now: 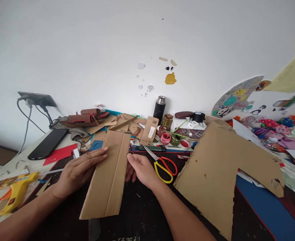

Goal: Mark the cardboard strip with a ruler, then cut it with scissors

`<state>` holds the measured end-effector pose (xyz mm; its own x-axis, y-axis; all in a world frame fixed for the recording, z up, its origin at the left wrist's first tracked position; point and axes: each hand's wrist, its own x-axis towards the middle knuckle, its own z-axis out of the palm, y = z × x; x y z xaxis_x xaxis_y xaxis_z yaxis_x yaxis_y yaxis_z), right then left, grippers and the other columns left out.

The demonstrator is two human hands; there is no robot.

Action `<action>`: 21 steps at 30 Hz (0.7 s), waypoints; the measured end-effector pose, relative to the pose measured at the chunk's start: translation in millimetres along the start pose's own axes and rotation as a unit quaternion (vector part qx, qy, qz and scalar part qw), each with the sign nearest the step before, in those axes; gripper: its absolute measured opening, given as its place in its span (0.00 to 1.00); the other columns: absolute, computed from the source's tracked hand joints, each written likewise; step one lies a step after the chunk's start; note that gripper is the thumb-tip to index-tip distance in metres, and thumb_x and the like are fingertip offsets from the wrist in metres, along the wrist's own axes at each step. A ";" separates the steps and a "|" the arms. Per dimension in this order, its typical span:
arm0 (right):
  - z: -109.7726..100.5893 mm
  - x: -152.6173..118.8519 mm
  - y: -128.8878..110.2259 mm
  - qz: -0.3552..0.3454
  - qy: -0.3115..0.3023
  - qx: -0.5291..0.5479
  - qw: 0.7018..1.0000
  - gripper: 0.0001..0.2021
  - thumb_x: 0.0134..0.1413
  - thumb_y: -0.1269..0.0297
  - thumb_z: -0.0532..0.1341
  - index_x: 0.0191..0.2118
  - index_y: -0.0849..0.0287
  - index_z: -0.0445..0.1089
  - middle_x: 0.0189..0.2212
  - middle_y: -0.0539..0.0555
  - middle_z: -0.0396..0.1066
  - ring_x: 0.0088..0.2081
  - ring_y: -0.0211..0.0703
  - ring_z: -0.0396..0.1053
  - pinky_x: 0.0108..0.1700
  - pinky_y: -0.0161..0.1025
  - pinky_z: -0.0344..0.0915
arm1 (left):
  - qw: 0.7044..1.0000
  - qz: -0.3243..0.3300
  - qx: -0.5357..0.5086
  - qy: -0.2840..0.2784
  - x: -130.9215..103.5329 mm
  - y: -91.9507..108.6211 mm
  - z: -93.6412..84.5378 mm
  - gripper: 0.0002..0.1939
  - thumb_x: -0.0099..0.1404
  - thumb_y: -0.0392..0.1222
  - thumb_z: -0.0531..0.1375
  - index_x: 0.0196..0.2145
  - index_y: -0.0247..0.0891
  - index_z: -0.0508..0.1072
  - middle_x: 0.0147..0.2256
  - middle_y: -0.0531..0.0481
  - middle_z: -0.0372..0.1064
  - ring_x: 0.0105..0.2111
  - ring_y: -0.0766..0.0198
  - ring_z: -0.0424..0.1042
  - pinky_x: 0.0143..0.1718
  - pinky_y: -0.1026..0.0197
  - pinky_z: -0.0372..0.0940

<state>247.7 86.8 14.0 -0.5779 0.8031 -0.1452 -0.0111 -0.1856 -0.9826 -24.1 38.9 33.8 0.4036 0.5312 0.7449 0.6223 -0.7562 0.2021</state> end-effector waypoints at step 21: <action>-0.4 1.7 2.9 -0.017 0.071 -0.082 0.994 0.30 0.62 0.28 0.64 0.32 0.54 0.68 0.21 0.47 0.70 0.20 0.41 0.71 0.20 0.34 0.60 | 1.000 0.013 0.018 -0.016 -1.2 4.6 10.9 0.18 0.78 0.26 0.58 0.60 0.37 0.77 0.61 0.38 0.79 0.60 0.57 0.81 0.62 0.57 0.76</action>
<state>247.0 87.9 10.8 -0.4589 0.8810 -0.1157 0.1106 -0.0725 -0.9912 -14.4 39.0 26.9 0.4420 0.5235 0.7284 0.6347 -0.7563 0.1584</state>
